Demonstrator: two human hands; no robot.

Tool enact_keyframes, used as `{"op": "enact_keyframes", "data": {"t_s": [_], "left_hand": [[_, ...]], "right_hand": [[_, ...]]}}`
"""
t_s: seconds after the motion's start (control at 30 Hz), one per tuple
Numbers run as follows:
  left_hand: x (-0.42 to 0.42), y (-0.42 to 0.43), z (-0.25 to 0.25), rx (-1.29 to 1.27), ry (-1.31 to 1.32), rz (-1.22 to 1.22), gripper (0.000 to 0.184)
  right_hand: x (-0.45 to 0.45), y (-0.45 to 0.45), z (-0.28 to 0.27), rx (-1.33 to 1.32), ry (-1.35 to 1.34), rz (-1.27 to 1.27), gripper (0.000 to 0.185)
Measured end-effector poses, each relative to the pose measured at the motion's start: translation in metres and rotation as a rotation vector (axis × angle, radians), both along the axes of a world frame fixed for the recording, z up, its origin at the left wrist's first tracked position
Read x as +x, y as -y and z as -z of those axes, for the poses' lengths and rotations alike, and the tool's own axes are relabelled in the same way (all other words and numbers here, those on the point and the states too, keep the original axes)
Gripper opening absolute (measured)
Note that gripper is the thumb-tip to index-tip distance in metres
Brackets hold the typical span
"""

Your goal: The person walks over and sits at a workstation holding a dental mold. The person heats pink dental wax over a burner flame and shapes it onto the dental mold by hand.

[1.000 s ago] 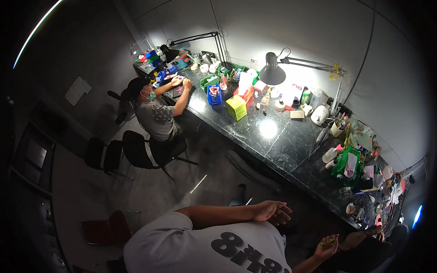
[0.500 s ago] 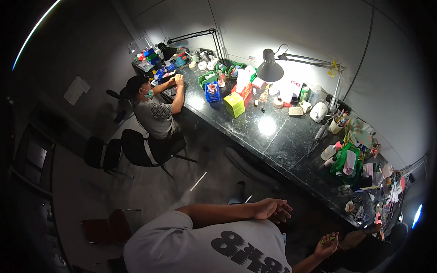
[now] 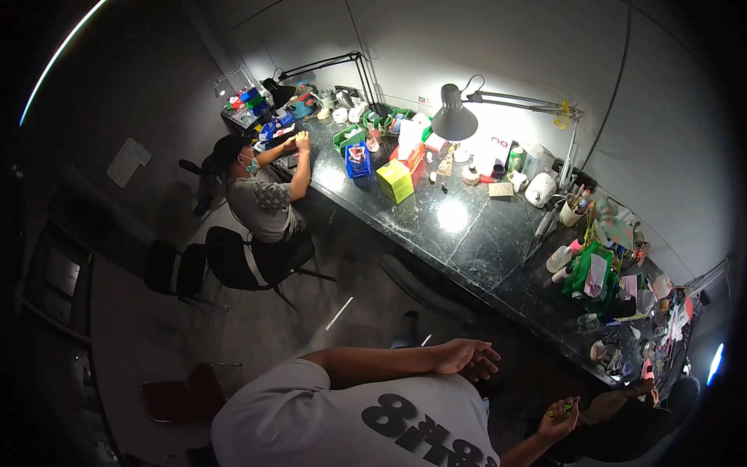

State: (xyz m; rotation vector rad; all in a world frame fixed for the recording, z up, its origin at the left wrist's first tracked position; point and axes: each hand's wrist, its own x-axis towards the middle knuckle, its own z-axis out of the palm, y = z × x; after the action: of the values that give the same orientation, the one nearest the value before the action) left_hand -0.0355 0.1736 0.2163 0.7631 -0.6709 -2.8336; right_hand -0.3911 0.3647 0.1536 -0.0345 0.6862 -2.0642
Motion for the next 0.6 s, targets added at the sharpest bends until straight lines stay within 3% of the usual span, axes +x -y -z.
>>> {"op": "enact_keyframes", "data": {"t_s": [0.6], "left_hand": [[0.001, 0.004, -0.007, -0.013, 0.045, 0.009, 0.045]], "right_hand": [[-0.001, 0.010, 0.004, -0.041, 0.015, -0.013, 0.025]]}}
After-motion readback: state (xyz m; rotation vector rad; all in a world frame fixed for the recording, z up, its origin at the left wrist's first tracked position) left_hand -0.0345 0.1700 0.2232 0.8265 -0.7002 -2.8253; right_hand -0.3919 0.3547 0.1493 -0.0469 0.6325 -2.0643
